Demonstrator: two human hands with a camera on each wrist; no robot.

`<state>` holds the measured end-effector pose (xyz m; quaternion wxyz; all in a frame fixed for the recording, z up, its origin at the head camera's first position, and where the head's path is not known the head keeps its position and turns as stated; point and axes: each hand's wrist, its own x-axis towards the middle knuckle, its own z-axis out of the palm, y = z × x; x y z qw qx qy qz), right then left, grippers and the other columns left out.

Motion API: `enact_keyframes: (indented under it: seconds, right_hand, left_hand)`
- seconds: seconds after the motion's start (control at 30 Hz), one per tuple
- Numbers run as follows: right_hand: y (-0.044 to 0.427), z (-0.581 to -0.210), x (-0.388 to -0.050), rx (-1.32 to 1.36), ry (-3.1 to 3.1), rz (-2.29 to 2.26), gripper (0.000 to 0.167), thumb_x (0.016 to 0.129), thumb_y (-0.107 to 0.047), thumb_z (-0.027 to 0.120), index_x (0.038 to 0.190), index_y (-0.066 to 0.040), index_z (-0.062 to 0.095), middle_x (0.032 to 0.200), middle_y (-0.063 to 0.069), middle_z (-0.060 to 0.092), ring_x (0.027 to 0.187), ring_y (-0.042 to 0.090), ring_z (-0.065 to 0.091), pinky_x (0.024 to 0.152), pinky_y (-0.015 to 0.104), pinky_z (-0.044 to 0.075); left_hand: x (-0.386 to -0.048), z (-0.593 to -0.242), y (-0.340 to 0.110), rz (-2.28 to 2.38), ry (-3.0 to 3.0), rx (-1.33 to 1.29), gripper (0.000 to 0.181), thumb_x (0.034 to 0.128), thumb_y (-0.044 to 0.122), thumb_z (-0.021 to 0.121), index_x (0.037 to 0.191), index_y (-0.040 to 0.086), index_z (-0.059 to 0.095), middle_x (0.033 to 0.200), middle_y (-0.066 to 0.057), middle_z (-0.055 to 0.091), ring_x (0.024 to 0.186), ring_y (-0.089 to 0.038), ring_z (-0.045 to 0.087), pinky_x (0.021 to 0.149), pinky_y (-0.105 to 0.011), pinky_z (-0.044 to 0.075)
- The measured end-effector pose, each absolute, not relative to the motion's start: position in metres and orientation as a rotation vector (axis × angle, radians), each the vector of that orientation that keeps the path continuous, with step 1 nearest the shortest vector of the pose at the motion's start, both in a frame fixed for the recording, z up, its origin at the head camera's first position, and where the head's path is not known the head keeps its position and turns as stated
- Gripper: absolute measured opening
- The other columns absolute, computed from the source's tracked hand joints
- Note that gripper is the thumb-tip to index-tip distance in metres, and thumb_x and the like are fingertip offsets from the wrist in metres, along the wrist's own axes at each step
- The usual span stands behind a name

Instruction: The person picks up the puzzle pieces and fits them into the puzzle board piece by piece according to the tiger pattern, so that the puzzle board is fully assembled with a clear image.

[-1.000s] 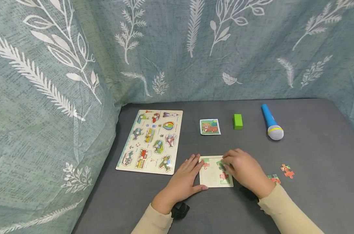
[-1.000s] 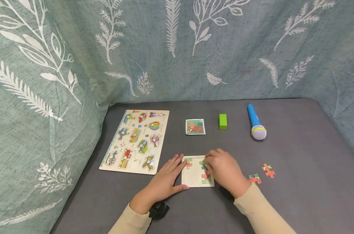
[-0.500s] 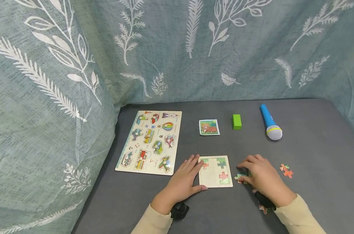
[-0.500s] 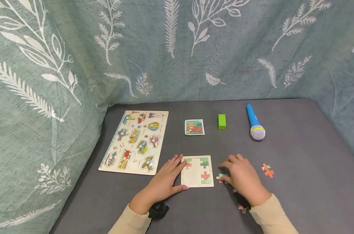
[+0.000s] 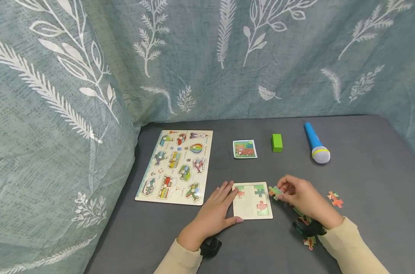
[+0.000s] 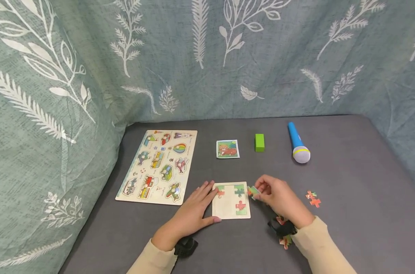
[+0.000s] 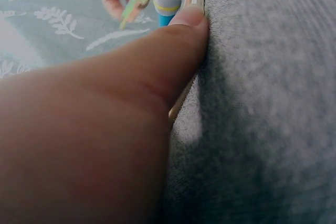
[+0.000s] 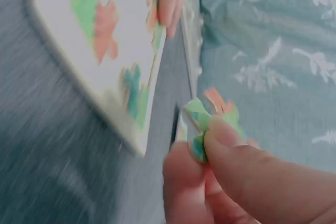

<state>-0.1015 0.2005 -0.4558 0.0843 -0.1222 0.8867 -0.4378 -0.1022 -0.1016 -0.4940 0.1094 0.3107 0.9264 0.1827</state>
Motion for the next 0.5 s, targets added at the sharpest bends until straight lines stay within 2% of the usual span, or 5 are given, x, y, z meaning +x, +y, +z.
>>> enact_keyframes:
  seconds: [0.07,0.17,0.3,0.5]
  right_hand:
    - [0.191,-0.453,-0.110,-0.375,2.645,-1.336,0.019,0.093,0.004,0.075,0.110,-0.005,0.072,0.093,0.001,0.068,0.081,0.015,0.066,0.068,0.029,0.055]
    - [0.177,-0.451,-0.121,-0.479,2.699,-1.272,0.022,0.093,0.001,0.076,0.114,-0.008,0.078,0.097,0.000,0.070,0.085,0.015,0.065,0.072,0.031,0.056]
    - [0.157,-0.456,-0.135,-0.621,2.750,-1.167,0.021,0.091,0.002,0.078,0.109,-0.009,0.081,0.095,-0.001,0.071,0.082,0.013,0.065,0.072,0.032,0.056]
    - [0.139,-0.466,-0.143,-0.637,2.796,-1.046,0.016,0.087,0.005,0.080,0.098,-0.007,0.082,0.087,-0.003,0.068,0.076,0.010,0.062,0.068,0.031,0.054]
  left_hand:
    - [-0.104,-0.493,-0.102,0.532,2.729,0.912,0.090,0.0961,0.051,0.072,0.165,0.009,0.032,0.174,-0.012,0.017,0.160,-0.028,0.012,0.127,-0.045,0.017]
    - [-0.106,-0.492,-0.102,0.520,2.737,0.917,0.090,0.0962,0.051,0.072,0.165,0.009,0.033,0.173,-0.012,0.018,0.160,-0.028,0.012,0.126,-0.045,0.018]
    - [-0.107,-0.492,-0.102,0.506,2.738,0.926,0.089,0.0965,0.052,0.070,0.165,0.008,0.033,0.173,-0.012,0.018,0.160,-0.027,0.012,0.127,-0.044,0.017]
    - [-0.104,-0.494,-0.102,0.493,2.730,0.926,0.089,0.0969,0.053,0.070,0.165,0.009,0.033,0.173,-0.012,0.019,0.160,-0.027,0.014,0.126,-0.044,0.019]
